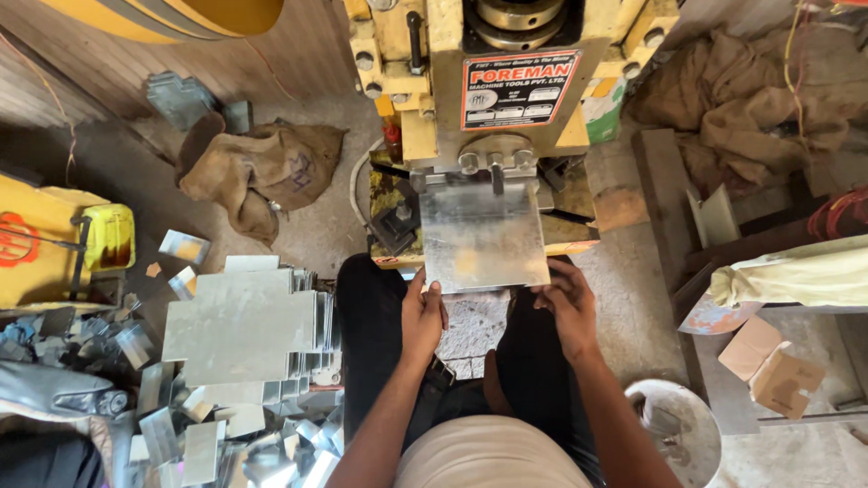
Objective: The person sits on the floor in a workshop and repeatedly places flat metal sheets into a yellow hydraulic press. They align the sheets, operate the press to flatten or shape them, and then remove the processed sheets to place them in a growing stack on the floor.
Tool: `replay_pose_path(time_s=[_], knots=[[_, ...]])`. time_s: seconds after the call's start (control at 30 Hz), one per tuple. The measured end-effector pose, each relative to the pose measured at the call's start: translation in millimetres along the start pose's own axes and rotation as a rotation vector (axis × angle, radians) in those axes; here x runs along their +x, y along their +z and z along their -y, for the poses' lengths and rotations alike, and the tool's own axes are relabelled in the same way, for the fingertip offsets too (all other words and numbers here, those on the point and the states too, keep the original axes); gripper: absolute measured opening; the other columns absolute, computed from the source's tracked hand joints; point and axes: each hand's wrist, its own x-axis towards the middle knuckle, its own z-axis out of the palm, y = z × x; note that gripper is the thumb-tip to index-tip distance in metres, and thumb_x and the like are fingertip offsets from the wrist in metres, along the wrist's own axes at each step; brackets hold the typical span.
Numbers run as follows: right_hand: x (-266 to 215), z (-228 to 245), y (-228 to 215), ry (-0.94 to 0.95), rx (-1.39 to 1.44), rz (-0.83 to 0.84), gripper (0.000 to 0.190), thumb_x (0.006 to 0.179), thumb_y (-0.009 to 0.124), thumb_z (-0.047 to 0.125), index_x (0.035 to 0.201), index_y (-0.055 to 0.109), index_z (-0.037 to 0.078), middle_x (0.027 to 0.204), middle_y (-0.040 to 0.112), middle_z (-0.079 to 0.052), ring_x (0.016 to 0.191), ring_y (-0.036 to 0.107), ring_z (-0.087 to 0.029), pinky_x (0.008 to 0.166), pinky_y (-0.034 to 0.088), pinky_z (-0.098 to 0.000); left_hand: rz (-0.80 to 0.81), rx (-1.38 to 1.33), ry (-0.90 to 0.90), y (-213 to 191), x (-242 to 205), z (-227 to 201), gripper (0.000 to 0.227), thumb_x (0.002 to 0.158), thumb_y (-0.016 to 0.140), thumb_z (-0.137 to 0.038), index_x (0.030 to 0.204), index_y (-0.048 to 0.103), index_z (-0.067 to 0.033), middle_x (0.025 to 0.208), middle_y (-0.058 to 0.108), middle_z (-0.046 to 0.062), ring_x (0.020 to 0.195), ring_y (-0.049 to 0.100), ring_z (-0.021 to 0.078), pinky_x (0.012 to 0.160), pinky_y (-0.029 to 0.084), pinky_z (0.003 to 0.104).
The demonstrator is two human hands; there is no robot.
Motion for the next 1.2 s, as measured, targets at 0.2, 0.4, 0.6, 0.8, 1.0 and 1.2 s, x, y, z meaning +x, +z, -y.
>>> replay_pose_path(time_s=[0.2, 0.4, 0.6, 0.8, 1.0, 1.2], knots=[[14, 10, 3, 0.016, 0.119, -0.052, 0.040, 0.101, 0.056, 0.002, 0.141, 0.055, -0.005, 0.094, 0.069, -0.009, 0.081, 0.065, -0.015, 0.077, 0.056, -0.0280, 0.127, -0.074, 0.057, 6, 9, -16, 0.047, 0.107, 0.048, -0.016, 0.153, 0.049, -0.0029, 0.059, 0.050, -0.002, 0.047, 0.043, 0.0064, 0.045, 0.036, 0.024], [21, 26, 7, 0.050, 0.059, -0.051, 0.038, 0.103, 0.053, 0.012, 0.136, 0.059, -0.005, 0.092, 0.072, -0.013, 0.080, 0.067, -0.017, 0.077, 0.056, -0.0298, 0.141, -0.210, -0.025, 1, 16, -36, 0.050, 0.111, 0.043, -0.029, 0.155, 0.046, -0.0054, 0.067, 0.059, 0.002, 0.050, 0.050, 0.0098, 0.047, 0.040, 0.026], [24, 18, 2, 0.074, 0.083, -0.044, 0.044, 0.107, 0.052, 0.022, 0.141, 0.058, -0.006, 0.091, 0.071, -0.015, 0.080, 0.065, -0.017, 0.078, 0.055, -0.0303, 0.146, -0.201, -0.060, -2, 16, -35, 0.063, 0.109, 0.031, -0.047, 0.156, 0.044, -0.0084, 0.068, 0.062, 0.005, 0.051, 0.052, 0.0110, 0.050, 0.044, 0.027], [25, 19, 1, 0.019, 0.180, 0.009, 0.055, 0.111, 0.048, 0.037, 0.141, 0.056, -0.009, 0.098, 0.071, -0.016, 0.083, 0.062, -0.019, 0.080, 0.052, -0.0338, 0.196, -0.374, -0.137, -9, 26, -4, 0.087, 0.112, 0.025, -0.060, 0.129, 0.039, 0.0239, 0.082, 0.072, 0.013, 0.059, 0.062, 0.0176, 0.055, 0.047, 0.031], [52, 43, 12, 0.136, 0.288, 0.051, 0.065, 0.108, 0.046, 0.057, 0.142, 0.057, 0.003, 0.097, 0.068, -0.014, 0.086, 0.062, -0.020, 0.082, 0.053, -0.0347, 0.208, -0.268, -0.066, -15, 23, -8, 0.078, 0.102, 0.021, -0.067, 0.150, 0.042, -0.0097, 0.080, 0.071, 0.011, 0.055, 0.056, 0.0131, 0.050, 0.041, 0.027], [96, 50, 30, 0.249, 0.280, 0.147, 0.041, 0.099, 0.061, 0.025, 0.129, 0.060, -0.003, 0.118, 0.069, -0.012, 0.111, 0.065, -0.026, 0.100, 0.054, -0.0408, 0.365, -0.377, -0.017, 5, 33, -6, 0.094, 0.112, 0.026, -0.064, 0.126, 0.044, 0.0272, 0.096, 0.075, 0.013, 0.068, 0.067, 0.0156, 0.060, 0.054, 0.031]])
